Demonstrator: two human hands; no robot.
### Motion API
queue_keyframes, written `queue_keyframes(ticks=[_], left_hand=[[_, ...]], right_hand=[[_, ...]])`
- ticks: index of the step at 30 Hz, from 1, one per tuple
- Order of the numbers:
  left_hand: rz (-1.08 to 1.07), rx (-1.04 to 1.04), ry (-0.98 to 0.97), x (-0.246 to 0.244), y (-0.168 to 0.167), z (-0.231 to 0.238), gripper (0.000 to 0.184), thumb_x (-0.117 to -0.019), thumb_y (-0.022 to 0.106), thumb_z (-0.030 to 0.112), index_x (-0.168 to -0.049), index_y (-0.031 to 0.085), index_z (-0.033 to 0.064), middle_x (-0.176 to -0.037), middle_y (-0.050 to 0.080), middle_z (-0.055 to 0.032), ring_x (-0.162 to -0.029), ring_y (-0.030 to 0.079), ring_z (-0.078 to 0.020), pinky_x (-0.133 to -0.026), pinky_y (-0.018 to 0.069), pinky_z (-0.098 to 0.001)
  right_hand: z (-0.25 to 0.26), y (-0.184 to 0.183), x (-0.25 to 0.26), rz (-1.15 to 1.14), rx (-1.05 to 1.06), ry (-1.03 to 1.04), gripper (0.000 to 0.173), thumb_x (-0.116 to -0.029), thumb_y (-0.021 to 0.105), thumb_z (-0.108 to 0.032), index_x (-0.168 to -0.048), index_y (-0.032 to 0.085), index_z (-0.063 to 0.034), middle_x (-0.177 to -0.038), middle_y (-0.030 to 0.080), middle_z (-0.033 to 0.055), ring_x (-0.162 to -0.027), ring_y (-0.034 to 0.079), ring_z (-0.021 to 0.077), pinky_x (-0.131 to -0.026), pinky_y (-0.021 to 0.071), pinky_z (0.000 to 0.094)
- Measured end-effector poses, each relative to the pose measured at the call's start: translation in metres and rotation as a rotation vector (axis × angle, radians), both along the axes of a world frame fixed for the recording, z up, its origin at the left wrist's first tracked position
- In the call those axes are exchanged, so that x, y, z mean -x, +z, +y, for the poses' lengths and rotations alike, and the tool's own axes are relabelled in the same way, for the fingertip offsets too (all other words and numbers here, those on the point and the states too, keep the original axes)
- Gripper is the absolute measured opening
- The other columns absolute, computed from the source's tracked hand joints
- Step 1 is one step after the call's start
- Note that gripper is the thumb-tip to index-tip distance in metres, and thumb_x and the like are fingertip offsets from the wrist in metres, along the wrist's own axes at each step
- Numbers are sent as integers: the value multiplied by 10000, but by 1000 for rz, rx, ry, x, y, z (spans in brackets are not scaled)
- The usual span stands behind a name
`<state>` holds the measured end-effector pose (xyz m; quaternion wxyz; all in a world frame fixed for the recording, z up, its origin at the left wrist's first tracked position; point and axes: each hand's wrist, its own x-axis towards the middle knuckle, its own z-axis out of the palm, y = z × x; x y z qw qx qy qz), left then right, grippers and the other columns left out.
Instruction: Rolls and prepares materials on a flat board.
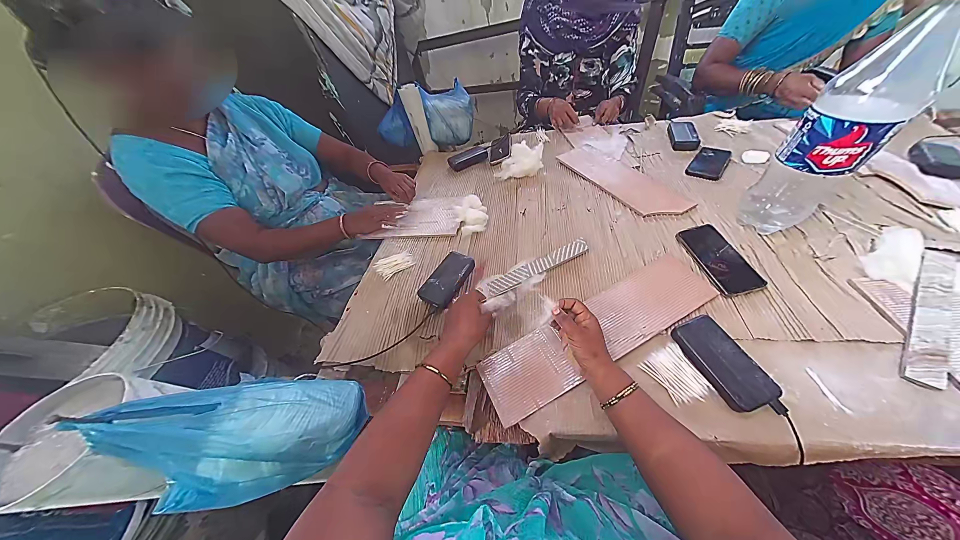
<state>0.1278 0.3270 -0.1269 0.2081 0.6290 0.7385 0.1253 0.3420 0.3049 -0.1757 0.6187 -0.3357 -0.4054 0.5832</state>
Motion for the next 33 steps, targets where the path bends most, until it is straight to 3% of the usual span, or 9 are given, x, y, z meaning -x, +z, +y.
queue_keyframes(ticks=[3, 8, 14, 17, 20, 25, 30, 33], left_hand=[[-41, -112, 4, 4, -6, -8, 540, -972, 705, 232, -1430, 526, 9, -1309, 619, -248, -1228, 595, -415, -1073, 435, -604], [-207, -324, 23, 15, -12, -41, 524, -1000, 668, 248, -1391, 526, -71, -1314, 587, -297, -1200, 595, -421, -1042, 473, -555], [-219, -311, 5, 34, -24, -104, 531, -1008, 633, 311, -1347, 551, -90, -1287, 585, -322, -1164, 590, -473, -1015, 464, -613], [-193, -257, -4, 33, -32, -136, 580, -971, 662, 361, -1364, 570, -56, -1336, 566, -319, -1262, 529, -522, -1031, 407, -700], [-162, -193, -42, 35, -40, -168, 605, -957, 679, 391, -1366, 587, -46, -1380, 538, -335, -1322, 475, -555, -1038, 375, -740], [-144, -57, -139, 37, -53, -198, 605, -965, 684, 388, -1379, 583, -41, -1408, 522, -339, -1339, 464, -550, -1041, 359, -754], [-36, 58, -218, 23, -48, -199, 599, -978, 680, 381, -1452, 537, 43, -1473, 486, -274, -1383, 452, -477, -1091, 373, -677], [2, 6, -248, 20, -55, -204, 632, -941, 733, 323, -1468, 515, 50, -1496, 458, -292, -1399, 425, -503, -1079, 381, -691]], right_hand=[[0, 2, -1, -67, -52, 18, 58, -988, 540, 16, -1030, 577, -2, -864, 633, 4, -797, 633, 58, -805, 552, 231], [-1, -1, -2, -137, -106, 35, 67, -986, 551, -18, -1042, 583, 0, -844, 606, -12, -778, 598, 44, -787, 527, 227], [-2, -1, 1, -149, -106, 15, 69, -986, 512, -32, -953, 573, -40, -794, 572, -29, -732, 561, 33, -720, 487, 206], [-7, 13, 0, -295, -43, 22, 86, -998, 499, -28, -942, 563, -11, -826, 540, 15, -751, 540, 72, -721, 476, 242], [-33, 42, -9, -409, 52, 107, 94, -1038, 485, -53, -982, 552, -18, -919, 531, 44, -822, 546, 113, -730, 481, 285], [-110, 76, -54, -462, 96, 268, 101, -1049, 465, -90, -992, 549, -88, -890, 587, -20, -789, 601, 73, -722, 526, 264], [-183, 84, -84, -377, 307, 156, 113, -1052, 456, -78, -988, 548, -95, -820, 585, -17, -723, 600, 91, -693, 536, 282], [-211, 100, -97, -332, 255, 44, 141, -1050, 426, -58, -991, 552, -82, -830, 624, -4, -742, 636, 102, -706, 555, 288]])
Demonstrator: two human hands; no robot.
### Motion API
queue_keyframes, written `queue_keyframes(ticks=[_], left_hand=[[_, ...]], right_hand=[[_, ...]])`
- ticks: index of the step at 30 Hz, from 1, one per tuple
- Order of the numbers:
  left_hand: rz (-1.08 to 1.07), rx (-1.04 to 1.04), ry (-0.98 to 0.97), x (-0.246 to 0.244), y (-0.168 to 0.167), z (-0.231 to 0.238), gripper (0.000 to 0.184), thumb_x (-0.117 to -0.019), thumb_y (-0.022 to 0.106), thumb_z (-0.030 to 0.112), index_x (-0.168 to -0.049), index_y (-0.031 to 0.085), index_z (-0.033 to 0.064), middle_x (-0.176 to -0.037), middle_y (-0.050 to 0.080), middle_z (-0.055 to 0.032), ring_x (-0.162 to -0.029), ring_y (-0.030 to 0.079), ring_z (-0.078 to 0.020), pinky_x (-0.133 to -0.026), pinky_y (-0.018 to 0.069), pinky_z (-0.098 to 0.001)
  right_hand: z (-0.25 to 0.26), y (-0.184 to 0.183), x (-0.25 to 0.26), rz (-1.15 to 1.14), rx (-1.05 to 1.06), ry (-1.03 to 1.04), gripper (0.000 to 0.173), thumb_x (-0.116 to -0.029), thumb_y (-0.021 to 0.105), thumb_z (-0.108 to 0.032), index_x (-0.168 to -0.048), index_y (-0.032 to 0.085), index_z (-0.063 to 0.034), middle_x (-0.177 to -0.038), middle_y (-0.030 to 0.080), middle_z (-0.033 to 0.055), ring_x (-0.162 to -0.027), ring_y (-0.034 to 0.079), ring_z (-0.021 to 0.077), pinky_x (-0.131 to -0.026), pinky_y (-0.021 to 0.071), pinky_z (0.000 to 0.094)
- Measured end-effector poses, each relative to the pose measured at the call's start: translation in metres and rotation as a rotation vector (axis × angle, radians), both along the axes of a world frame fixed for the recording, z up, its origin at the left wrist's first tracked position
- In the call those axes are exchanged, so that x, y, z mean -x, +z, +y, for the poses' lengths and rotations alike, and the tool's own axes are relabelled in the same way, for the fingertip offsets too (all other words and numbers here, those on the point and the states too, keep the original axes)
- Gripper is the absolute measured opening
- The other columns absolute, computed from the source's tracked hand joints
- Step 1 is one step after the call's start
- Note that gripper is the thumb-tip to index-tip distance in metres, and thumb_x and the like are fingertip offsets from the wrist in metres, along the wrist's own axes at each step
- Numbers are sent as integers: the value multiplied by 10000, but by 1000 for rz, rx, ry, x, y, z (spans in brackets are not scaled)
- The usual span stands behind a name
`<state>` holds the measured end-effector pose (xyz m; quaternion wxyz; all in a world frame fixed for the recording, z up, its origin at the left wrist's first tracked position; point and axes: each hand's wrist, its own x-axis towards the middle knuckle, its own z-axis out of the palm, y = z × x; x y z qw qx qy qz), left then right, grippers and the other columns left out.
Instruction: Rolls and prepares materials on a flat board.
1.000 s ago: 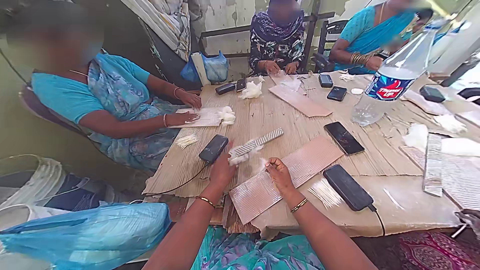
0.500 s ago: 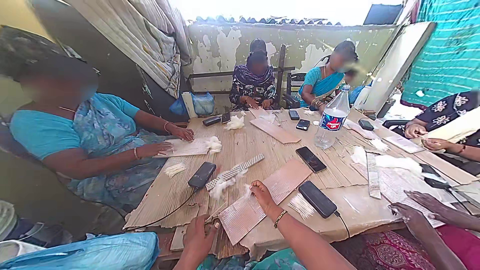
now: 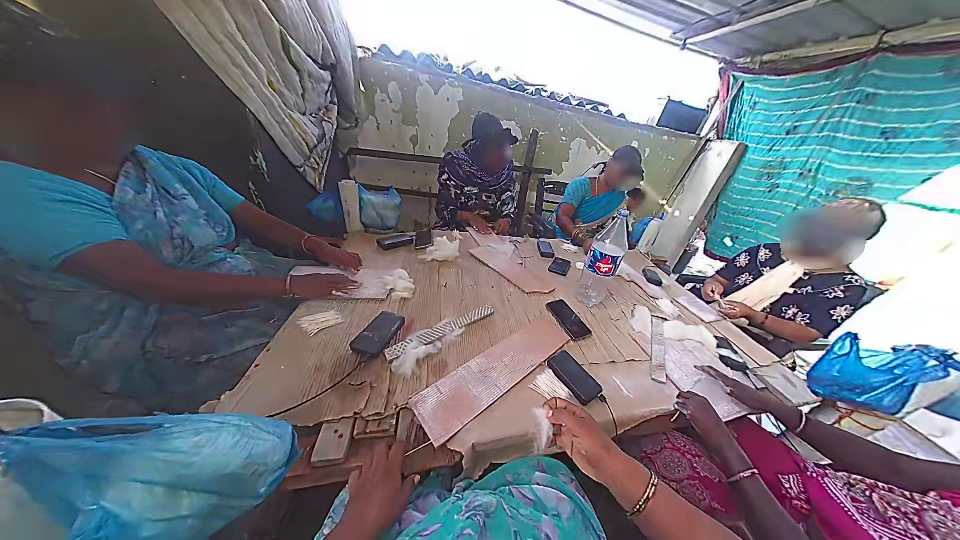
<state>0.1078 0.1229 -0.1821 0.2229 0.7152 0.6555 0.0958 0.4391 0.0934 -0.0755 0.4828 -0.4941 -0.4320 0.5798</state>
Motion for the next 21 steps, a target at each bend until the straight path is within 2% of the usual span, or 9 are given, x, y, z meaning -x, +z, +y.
queue_keyframes(ticks=[5, 7, 9, 12, 14, 19, 21], left_hand=[[47, 21, 28, 2, -5, -8, 696, -946, 729, 307, -1543, 427, 116, -1593, 377, -231, -1470, 358, -457, -1117, 358, -668], [82, 8, 29, 1, -8, -12, 724, -950, 720, 320, -1558, 397, 95, -1589, 363, -257, -1442, 391, -471, -1110, 372, -655], [105, -16, 17, -3, -15, -17, 729, -956, 707, 337, -1553, 390, 64, -1570, 373, -284, -1404, 432, -485, -1092, 389, -655], [128, -14, 18, -4, -20, -23, 706, -975, 678, 343, -1563, 388, 81, -1547, 423, -256, -1411, 444, -449, -1103, 398, -626], [114, -25, 33, -2, -21, -23, 690, -972, 679, 320, -1561, 396, 100, -1508, 468, -242, -1396, 463, -430, -1101, 400, -612], [104, -9, 50, -4, -21, -21, 680, -970, 671, 321, -1564, 397, 134, -1505, 477, -227, -1392, 470, -422, -1098, 406, -611], [112, -7, 51, -3, -21, -22, 677, -972, 666, 320, -1567, 396, 139, -1511, 474, -223, -1394, 470, -420, -1098, 406, -614]], right_hand=[[-18, 56, -28, 182, -408, -264, 229, -1049, 321, -82, -1012, 548, -83, -865, 704, 23, -796, 702, 122, -754, 596, 293], [-21, 79, -43, 278, -552, -406, 251, -1064, 282, -104, -1043, 531, -92, -872, 694, 15, -804, 701, 121, -765, 600, 297], [-25, 96, -55, 391, -623, -562, 239, -1085, 277, -132, -1054, 513, -103, -861, 683, 17, -783, 697, 124, -739, 600, 304], [-26, 108, -54, 514, -586, -708, 183, -1095, 334, -161, -1076, 506, -103, -856, 672, 32, -757, 695, 130, -701, 599, 300], [-26, 106, -40, 518, -519, -679, 172, -1092, 360, -145, -1055, 518, -89, -846, 679, 43, -758, 704, 140, -701, 606, 300], [-30, 72, 19, 361, -384, -385, 169, -1082, 343, -80, -1088, 509, -51, -903, 679, 73, -809, 698, 155, -741, 591, 302], [-29, 57, 38, 371, -344, -331, 160, -1067, 370, -61, -1027, 525, -54, -890, 695, 79, -799, 701, 156, -725, 587, 296]])
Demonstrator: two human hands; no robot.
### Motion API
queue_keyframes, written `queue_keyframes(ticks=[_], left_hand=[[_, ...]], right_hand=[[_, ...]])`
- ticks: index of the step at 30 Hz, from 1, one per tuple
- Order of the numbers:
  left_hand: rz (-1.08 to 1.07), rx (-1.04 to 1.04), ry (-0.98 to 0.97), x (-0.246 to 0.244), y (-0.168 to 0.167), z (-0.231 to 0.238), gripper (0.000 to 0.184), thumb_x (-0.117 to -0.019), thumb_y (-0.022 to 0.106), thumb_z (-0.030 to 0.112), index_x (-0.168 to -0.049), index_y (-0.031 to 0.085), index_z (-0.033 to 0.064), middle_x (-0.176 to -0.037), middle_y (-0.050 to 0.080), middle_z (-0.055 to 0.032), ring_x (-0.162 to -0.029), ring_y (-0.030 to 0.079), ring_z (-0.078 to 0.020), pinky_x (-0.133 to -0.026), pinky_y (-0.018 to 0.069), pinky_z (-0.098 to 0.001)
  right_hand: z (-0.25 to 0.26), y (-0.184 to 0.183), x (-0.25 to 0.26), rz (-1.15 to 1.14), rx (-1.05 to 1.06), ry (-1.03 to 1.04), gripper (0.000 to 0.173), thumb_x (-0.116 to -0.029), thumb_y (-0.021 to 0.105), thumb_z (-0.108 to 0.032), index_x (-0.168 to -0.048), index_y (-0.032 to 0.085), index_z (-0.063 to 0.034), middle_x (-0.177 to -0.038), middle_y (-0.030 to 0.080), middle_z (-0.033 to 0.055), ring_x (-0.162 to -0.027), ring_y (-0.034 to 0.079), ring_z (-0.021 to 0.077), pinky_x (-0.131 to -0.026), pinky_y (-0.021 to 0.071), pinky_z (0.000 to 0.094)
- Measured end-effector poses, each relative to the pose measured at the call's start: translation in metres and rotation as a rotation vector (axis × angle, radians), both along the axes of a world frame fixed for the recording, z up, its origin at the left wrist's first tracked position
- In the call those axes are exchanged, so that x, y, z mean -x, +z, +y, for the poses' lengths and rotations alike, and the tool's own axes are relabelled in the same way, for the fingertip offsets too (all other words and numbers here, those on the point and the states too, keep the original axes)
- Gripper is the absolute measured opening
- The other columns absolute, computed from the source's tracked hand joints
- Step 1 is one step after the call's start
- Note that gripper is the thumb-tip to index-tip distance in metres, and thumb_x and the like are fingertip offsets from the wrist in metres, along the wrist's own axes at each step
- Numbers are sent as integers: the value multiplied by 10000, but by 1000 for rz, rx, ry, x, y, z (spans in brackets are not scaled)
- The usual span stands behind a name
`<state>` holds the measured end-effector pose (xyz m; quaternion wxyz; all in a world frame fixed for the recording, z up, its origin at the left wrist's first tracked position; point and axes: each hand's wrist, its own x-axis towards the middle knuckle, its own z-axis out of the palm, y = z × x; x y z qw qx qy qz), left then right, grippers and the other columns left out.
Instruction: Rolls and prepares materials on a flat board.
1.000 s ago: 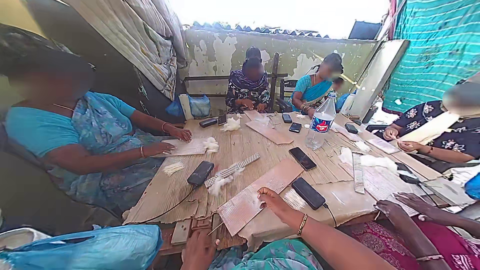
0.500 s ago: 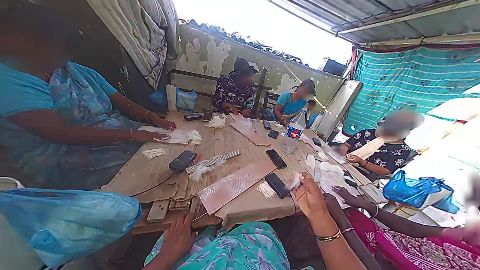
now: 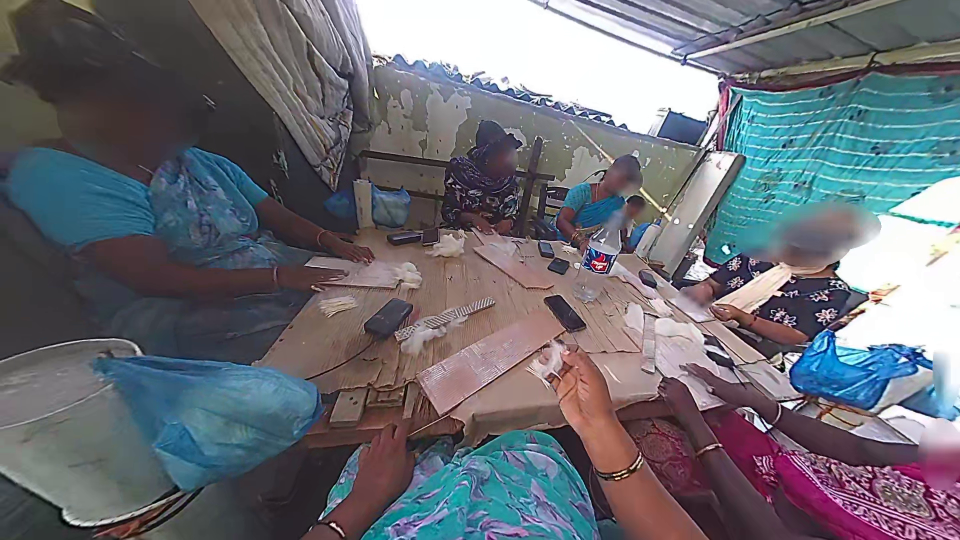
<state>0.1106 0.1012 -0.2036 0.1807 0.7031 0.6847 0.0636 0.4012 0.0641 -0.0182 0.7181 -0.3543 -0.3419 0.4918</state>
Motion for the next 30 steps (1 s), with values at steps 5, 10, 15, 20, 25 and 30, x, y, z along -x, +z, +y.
queue_keyframes(ticks=[5, 10, 15, 20, 25, 30], left_hand=[[-33, -47, -6, 3, -8, 2, 682, -951, 707, 305, -1546, 429, 121, -1474, 502, -257, -1370, 486, -456, -1080, 408, -642], [-38, -30, -14, 3, -10, 5, 705, -946, 707, 317, -1556, 414, 119, -1481, 494, -257, -1380, 475, -457, -1089, 404, -642], [-27, 14, -12, -2, 0, 2, 705, -963, 681, 331, -1569, 391, 119, -1502, 481, -236, -1393, 472, -425, -1097, 410, -615], [-1, 13, 6, 5, 5, -1, 700, -961, 676, 337, -1572, 392, 148, -1499, 493, -218, -1387, 483, -408, -1099, 416, -603], [-19, -16, 20, 0, -1, 1, 691, -953, 694, 297, -1562, 412, 132, -1477, 510, -233, -1367, 500, -423, -1085, 421, -615], [-17, -2, 33, 2, -1, 1, 699, -958, 682, 304, -1574, 392, 142, -1476, 513, -225, -1378, 492, -413, -1096, 412, -612]], right_hand=[[10, -5, 5, 59, 40, 10, 153, -1080, 393, -69, -1048, 542, -52, -921, 701, 84, -808, 701, 155, -709, 582, 286], [18, 41, -30, 112, -135, -165, 141, -1084, 364, -102, -1090, 499, -64, -944, 693, 81, -820, 704, 161, -722, 595, 310], [7, 62, -58, 259, -195, -321, 180, -1102, 344, -180, -1126, 504, -100, -947, 684, 55, -834, 703, 152, -733, 595, 322], [5, 38, -64, 443, -65, -369, 173, -1089, 378, -221, -1077, 520, -122, -919, 671, 24, -783, 687, 114, -703, 588, 286], [4, 16, -75, 505, 0, -380, 181, -1083, 387, -222, -1104, 528, -111, -927, 667, 41, -750, 675, 132, -679, 581, 292], [-1, 9, -84, 480, 30, -423, 186, -1080, 393, -233, -1110, 535, -116, -927, 670, 37, -743, 670, 124, -680, 576, 286]])
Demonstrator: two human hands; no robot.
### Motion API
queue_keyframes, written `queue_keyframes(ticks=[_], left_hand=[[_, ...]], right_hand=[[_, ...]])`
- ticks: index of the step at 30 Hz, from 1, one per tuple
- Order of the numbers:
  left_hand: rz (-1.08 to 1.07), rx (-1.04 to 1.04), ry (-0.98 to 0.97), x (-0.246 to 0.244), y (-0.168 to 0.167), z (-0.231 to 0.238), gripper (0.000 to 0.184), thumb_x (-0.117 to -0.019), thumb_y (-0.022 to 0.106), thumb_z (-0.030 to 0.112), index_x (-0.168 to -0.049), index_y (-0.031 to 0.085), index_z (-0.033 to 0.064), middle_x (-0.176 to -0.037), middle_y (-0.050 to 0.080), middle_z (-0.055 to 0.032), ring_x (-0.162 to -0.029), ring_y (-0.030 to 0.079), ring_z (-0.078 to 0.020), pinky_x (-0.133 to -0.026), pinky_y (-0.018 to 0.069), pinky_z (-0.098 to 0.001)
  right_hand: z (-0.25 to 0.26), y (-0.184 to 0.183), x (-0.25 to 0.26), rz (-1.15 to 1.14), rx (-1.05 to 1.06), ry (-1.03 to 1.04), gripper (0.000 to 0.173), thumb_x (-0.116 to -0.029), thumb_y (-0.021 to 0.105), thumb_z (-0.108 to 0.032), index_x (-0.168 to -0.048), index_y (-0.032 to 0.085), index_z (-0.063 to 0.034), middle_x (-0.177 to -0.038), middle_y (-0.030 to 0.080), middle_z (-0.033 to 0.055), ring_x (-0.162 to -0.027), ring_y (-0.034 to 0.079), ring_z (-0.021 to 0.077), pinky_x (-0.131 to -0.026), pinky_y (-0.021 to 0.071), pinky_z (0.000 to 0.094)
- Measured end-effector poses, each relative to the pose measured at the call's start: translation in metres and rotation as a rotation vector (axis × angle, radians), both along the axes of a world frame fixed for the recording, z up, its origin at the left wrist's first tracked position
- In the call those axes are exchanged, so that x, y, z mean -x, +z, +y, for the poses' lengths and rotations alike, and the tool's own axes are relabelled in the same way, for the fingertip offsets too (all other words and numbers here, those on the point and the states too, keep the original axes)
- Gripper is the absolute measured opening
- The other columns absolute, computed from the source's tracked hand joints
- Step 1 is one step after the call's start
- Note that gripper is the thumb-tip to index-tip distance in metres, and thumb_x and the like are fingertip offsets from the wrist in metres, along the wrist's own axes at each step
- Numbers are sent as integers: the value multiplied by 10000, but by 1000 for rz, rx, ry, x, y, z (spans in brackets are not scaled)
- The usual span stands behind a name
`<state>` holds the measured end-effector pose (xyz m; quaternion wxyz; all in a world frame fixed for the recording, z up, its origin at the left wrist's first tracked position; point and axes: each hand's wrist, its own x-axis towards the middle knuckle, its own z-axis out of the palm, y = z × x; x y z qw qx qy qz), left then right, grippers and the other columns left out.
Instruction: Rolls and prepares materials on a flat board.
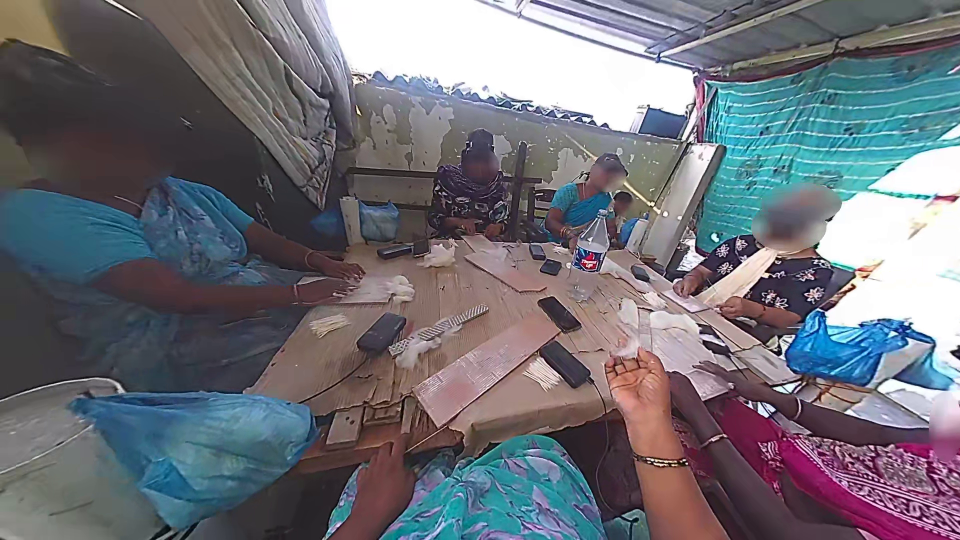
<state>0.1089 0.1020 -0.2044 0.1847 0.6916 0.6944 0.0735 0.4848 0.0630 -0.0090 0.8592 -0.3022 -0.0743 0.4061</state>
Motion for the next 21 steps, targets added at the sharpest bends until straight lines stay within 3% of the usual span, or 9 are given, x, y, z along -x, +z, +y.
queue_keyframes(ticks=[15, 18, 21], left_hand=[[13, -19, -3, 6, -1, 1, 695, -954, 691, 309, -1572, 407, 167, -1466, 516, -236, -1362, 502, -428, -1074, 423, -630], [-35, -67, -24, 3, -10, 2, 687, -931, 728, 281, -1544, 449, 146, -1434, 531, -269, -1334, 514, -473, -1045, 428, -664], [-37, -58, -30, 2, -10, 4, 680, -939, 725, 295, -1539, 449, 135, -1447, 521, -267, -1344, 509, -465, -1057, 418, -665]], right_hand=[[0, -9, 3, 37, 31, -13, 164, -1073, 414, -224, -1089, 538, -118, -934, 668, 40, -755, 672, 128, -674, 573, 286], [-2, -4, 0, 48, 13, -11, 147, -1071, 426, -186, -1100, 525, -82, -951, 663, 78, -801, 686, 162, -724, 591, 308], [-9, 27, 2, 10, -114, 25, 187, -1089, 384, -183, -1131, 517, -59, -1007, 688, 106, -902, 718, 191, -804, 605, 330]])
